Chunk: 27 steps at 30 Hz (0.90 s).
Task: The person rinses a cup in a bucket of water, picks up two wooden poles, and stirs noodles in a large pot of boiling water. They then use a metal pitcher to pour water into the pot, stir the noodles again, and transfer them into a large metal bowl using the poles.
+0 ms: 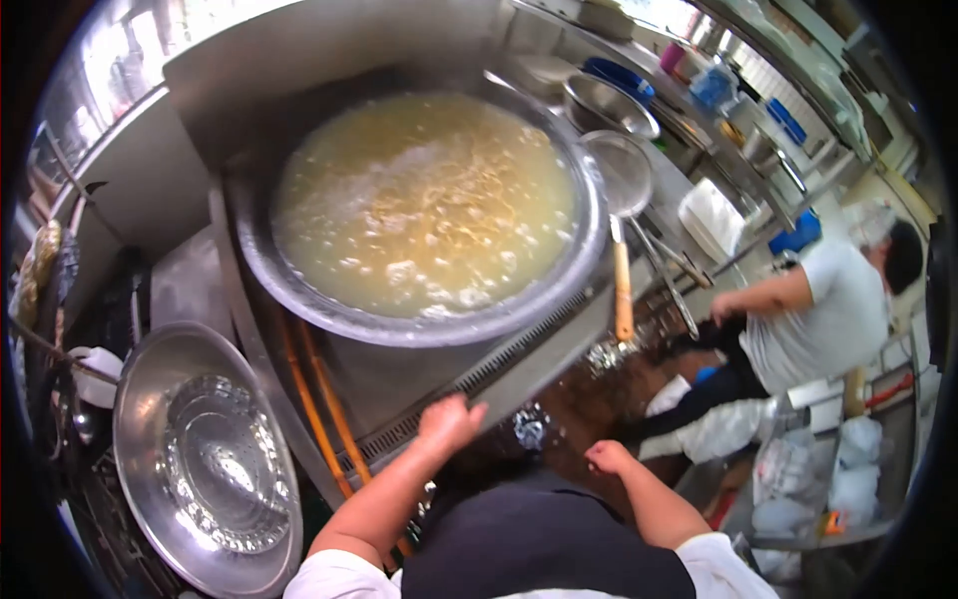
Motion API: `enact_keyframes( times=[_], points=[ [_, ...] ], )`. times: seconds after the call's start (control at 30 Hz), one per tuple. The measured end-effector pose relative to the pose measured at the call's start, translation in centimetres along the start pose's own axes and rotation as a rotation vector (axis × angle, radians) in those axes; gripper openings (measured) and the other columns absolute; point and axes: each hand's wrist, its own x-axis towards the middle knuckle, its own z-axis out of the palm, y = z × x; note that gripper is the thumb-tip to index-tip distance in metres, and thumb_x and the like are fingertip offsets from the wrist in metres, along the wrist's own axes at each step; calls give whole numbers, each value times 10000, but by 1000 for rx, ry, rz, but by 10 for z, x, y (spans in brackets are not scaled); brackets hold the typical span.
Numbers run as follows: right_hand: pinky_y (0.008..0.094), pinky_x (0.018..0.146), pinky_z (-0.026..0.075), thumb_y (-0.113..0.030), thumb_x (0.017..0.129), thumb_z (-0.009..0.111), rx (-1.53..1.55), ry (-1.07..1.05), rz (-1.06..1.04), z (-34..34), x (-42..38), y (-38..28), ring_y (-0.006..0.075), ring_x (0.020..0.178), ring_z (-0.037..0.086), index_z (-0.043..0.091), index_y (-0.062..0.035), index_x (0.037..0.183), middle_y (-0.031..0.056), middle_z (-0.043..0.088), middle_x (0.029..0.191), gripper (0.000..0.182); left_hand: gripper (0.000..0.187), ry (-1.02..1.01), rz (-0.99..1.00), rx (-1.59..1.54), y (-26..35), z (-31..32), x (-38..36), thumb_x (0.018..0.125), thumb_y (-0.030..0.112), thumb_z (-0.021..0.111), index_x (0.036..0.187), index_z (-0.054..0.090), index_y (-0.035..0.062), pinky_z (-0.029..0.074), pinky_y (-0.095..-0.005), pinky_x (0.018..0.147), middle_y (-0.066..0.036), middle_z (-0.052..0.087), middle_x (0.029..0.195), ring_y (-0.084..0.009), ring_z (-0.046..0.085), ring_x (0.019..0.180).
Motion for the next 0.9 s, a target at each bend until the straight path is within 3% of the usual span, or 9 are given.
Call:
enact_keyframes(
  times=[0.07, 0.13, 0.27, 0.47, 0.53, 0.57, 0.67, 0.8, 0.9],
  points=[
    [281, 512, 498, -218, 871, 615, 17, -31, 67, 1, -4, 11, 120, 541, 615, 702, -64, 867, 45, 681, 702, 177, 527, 15, -16, -60, 9, 2, 5, 845, 491, 575, 1040, 646, 7, 479, -469, 853, -241, 650, 1011, -397, 621, 965],
    [284, 515, 501, -213, 870, 608, 79, -32, 134, 3, -7, 25, 124, 549, 618, 699, -66, 882, 50, 679, 708, 174, 494, 205, 26, -95, 14, 19, 6, 829, 474, 608, 1013, 654, 17, 481, -463, 866, -223, 655, 1008, -392, 619, 967],
    [295, 522, 495, -330, 876, 607, 146, -9, 147, 6, -19, 42, 138, 548, 606, 675, -52, 827, 56, 664, 693, 290, 505, 410, 67, -128, 20, 53, 8, 846, 459, 603, 1135, 615, 45, 416, -460, 947, -203, 600, 1148, -372, 543, 1100],
    [317, 563, 489, -472, 871, 580, 284, -32, 128, 5, -22, 92, 167, 547, 591, 659, -45, 773, 77, 649, 676, 445, 533, 512, -122, -50, 27, 76, 22, 879, 514, 524, 1117, 638, 51, 393, -469, 961, -182, 632, 1124, -371, 559, 1077],
    [345, 582, 491, -482, 850, 595, 160, 4, 98, 0, -18, 117, 189, 560, 602, 660, -56, 732, 99, 638, 660, 447, 521, 577, -153, 81, 31, 85, 26, 882, 508, 519, 1084, 650, 46, 409, -459, 940, -187, 638, 1107, -367, 563, 1077],
    [397, 622, 496, -433, 825, 599, 184, 39, 58, 10, -2, 144, 272, 619, 629, 655, -50, 709, 154, 641, 681, 404, 518, 634, -138, 204, 31, 89, 28, 884, 508, 513, 1076, 653, 49, 424, -456, 917, -186, 647, 1085, -367, 576, 1054],
    [446, 654, 489, -378, 803, 582, 54, 207, -144, 12, 15, 194, 362, 707, 629, 645, -37, 721, 200, 637, 731, 357, 513, 782, -113, 401, 33, 103, 36, 883, 514, 499, 1042, 665, 55, 462, -469, 845, -181, 669, 995, -381, 614, 953],
    [472, 678, 457, -403, 842, 544, 150, 270, -174, 10, 53, 219, 420, 763, 592, 625, -16, 719, 243, 603, 760, 414, 507, 716, -239, 477, 61, 100, 32, 875, 499, 517, 1019, 659, 34, 473, -482, 804, -194, 665, 927, -404, 623, 902],
    [503, 708, 450, -409, 890, 499, 223, 367, -171, -1, 89, 197, 435, 812, 589, 628, -21, 746, 242, 611, 786, 433, 511, 771, -191, 460, 48, 107, 34, 885, 498, 514, 1069, 637, 37, 467, -451, 827, -201, 647, 1021, -394, 609, 970]
  ],
)
